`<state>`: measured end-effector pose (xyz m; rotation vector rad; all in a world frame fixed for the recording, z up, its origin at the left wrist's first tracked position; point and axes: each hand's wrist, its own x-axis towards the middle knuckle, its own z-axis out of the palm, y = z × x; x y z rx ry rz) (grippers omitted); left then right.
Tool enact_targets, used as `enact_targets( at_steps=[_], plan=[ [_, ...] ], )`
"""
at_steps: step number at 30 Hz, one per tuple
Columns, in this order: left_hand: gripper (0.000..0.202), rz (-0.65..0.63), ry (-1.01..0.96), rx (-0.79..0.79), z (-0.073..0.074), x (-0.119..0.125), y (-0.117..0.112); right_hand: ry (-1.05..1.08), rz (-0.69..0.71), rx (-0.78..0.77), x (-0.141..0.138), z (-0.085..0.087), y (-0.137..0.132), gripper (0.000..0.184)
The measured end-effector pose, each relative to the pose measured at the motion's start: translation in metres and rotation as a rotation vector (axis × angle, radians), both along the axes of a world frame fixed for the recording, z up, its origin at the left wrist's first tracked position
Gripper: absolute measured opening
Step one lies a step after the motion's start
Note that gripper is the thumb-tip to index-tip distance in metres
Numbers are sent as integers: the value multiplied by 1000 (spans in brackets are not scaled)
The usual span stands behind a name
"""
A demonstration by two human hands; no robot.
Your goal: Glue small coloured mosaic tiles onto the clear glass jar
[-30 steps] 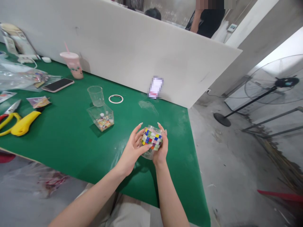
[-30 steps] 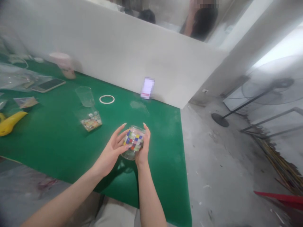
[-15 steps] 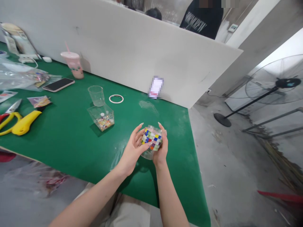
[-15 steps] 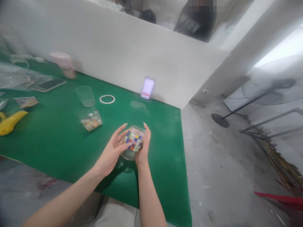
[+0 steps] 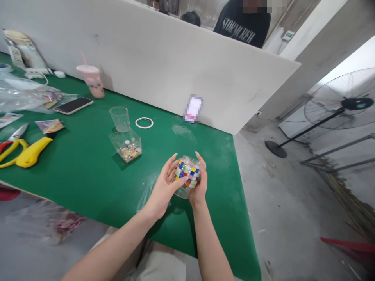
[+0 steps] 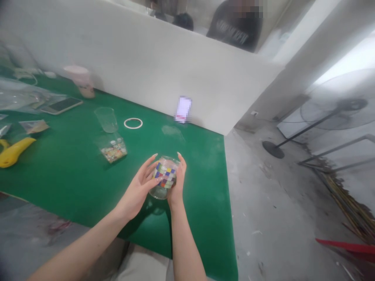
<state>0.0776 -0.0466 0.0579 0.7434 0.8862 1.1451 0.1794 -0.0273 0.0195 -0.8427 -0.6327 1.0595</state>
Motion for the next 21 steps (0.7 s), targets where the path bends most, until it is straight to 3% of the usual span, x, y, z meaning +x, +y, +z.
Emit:
enact_targets(
  at_steps=[21],
  plan=[
    [77, -30, -42, -10, -4, -3, -2, -22, -37, -25, 0, -2, 0, 41]
  ],
)
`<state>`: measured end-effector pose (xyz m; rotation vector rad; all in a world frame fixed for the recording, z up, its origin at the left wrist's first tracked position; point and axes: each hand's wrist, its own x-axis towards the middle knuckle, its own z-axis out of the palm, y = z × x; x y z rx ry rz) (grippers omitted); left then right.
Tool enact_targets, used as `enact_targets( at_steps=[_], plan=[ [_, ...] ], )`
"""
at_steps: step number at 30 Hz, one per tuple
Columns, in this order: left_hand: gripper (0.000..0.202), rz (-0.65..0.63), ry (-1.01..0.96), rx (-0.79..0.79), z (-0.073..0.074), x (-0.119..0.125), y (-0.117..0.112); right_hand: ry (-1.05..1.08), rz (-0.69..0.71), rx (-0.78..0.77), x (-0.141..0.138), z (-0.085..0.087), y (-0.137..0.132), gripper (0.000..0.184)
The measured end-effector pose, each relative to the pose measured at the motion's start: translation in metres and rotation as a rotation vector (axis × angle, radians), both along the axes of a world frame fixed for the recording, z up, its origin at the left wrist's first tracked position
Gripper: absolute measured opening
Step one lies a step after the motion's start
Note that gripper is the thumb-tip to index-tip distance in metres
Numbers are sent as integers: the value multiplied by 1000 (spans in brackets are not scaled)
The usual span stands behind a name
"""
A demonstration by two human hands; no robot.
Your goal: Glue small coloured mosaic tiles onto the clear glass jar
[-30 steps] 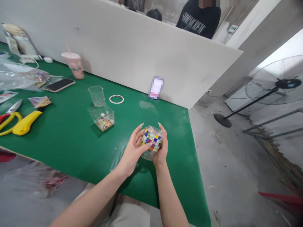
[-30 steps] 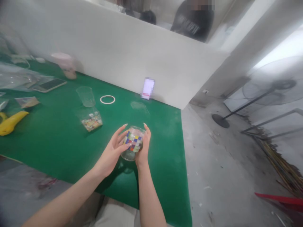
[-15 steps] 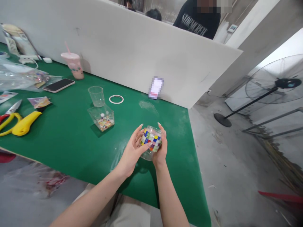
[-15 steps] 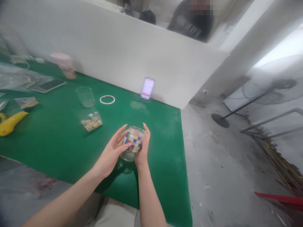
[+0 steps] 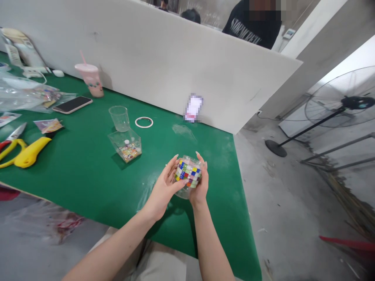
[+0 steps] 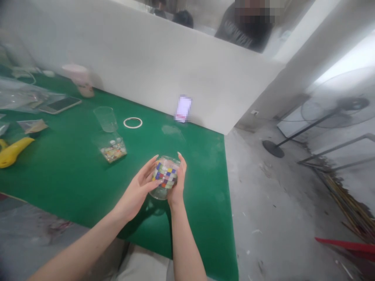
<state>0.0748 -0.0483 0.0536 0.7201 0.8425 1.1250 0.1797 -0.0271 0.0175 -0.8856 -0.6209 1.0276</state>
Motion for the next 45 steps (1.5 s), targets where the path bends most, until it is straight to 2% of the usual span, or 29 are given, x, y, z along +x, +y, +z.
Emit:
enact_targets(
  at_steps=[8, 20, 28, 35, 45],
  plan=[
    [77, 6, 6, 2, 1, 1, 1, -3, -21, -2, 0, 0, 0, 41],
    [77, -10, 39, 40, 2, 0, 1, 20, 18, -16, 0, -1, 0, 45],
    [64, 29, 86, -4, 3, 4, 5, -11, 25, -29, -1, 1, 1, 50],
    [77, 24, 142, 81, 5, 3, 9, 67, 93, -51, -3, 1, -1, 54],
    [74, 33, 112, 61, 4, 5, 9, 5, 63, 0, -2, 4, -2, 52]
  ],
)
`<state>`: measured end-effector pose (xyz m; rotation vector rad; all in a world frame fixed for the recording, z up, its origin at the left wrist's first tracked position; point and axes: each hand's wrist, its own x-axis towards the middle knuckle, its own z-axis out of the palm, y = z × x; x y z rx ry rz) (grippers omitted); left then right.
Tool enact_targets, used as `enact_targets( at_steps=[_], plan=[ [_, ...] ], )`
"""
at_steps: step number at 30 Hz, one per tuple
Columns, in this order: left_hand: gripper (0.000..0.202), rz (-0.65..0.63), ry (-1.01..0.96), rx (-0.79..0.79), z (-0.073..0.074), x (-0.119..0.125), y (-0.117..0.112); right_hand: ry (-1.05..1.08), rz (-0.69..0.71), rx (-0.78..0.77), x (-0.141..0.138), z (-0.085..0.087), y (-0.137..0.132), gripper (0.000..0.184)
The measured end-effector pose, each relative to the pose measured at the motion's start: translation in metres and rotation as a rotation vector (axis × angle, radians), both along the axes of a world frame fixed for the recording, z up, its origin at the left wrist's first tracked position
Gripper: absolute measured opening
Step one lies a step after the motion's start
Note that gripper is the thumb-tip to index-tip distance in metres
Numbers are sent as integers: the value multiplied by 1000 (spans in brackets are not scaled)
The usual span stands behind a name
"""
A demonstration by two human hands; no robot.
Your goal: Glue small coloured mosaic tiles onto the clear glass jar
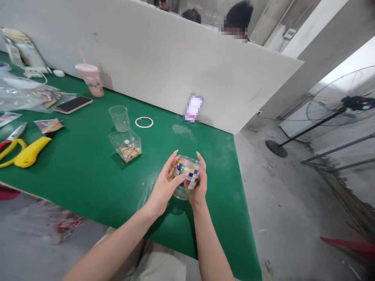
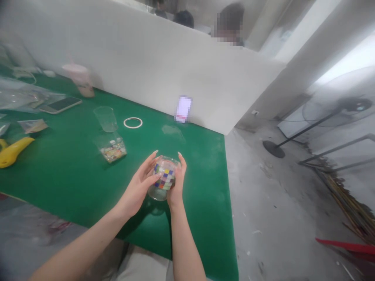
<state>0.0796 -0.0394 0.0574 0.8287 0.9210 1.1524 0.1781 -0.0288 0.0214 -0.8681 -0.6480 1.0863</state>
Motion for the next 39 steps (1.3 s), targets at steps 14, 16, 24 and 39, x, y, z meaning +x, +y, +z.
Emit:
enact_targets(
  at_steps=[14, 16, 24, 39],
  plan=[
    [74, -9, 26, 9, 3, 1, 0, 36, 13, -15, -1, 0, 0, 50],
    [73, -13, 21, 11, 2, 0, 0, 36, 16, -11, 0, -1, 0, 50],
    [70, -16, -11, 10, 1, 1, -1, 25, 10, 2, 0, -4, 1, 49],
    [60, -4, -26, 9, 1, 2, -1, 30, 21, -21, 1, -3, 1, 54]
  ],
)
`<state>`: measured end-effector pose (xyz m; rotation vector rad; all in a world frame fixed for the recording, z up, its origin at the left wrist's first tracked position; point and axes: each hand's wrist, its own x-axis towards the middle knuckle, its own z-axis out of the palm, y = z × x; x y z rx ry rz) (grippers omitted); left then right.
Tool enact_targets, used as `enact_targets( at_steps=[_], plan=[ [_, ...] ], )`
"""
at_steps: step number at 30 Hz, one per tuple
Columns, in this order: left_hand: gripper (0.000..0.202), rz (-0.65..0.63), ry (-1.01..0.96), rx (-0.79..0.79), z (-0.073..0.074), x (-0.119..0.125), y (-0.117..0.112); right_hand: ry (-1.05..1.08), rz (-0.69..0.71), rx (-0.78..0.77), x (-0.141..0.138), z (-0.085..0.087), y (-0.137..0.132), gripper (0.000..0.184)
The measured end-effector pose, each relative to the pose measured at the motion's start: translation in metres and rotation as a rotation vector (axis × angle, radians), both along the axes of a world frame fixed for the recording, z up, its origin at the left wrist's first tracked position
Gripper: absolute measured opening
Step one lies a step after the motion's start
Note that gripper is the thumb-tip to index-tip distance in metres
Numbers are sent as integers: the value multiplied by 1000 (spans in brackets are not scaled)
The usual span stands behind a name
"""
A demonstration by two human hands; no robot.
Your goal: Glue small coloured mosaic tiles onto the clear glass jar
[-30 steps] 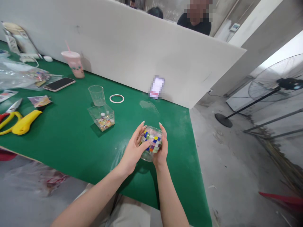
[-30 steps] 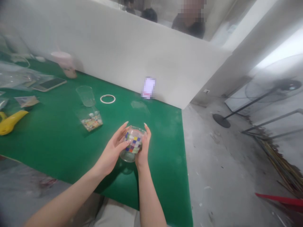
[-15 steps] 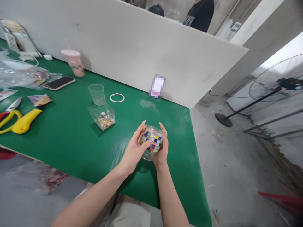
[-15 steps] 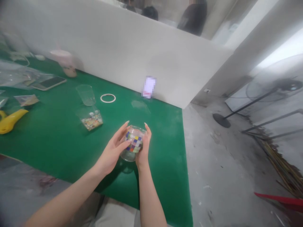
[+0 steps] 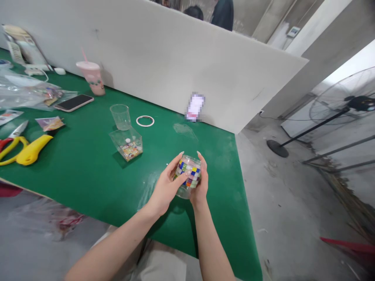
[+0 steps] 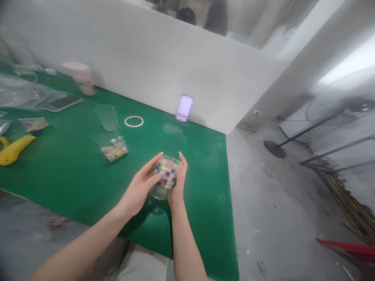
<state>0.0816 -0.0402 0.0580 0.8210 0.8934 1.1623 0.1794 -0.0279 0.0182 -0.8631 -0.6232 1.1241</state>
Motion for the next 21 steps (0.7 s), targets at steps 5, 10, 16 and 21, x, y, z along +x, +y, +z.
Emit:
enact_targets(
  at_steps=[5, 10, 16, 21],
  plan=[
    [57, 6, 1, 3, 0, 0, 0, 8, -2, 6, 0, -1, -1, 52],
    [57, 6, 1, 2, -1, 0, 0, 37, 24, 4, 0, -2, 0, 54],
    [58, 2, 7, -3, 0, -1, 1, 4, 13, 4, 0, -1, 0, 54],
    [58, 8, 4, -10, 0, 0, 0, 26, 16, 10, -1, -2, 0, 53]
  ],
)
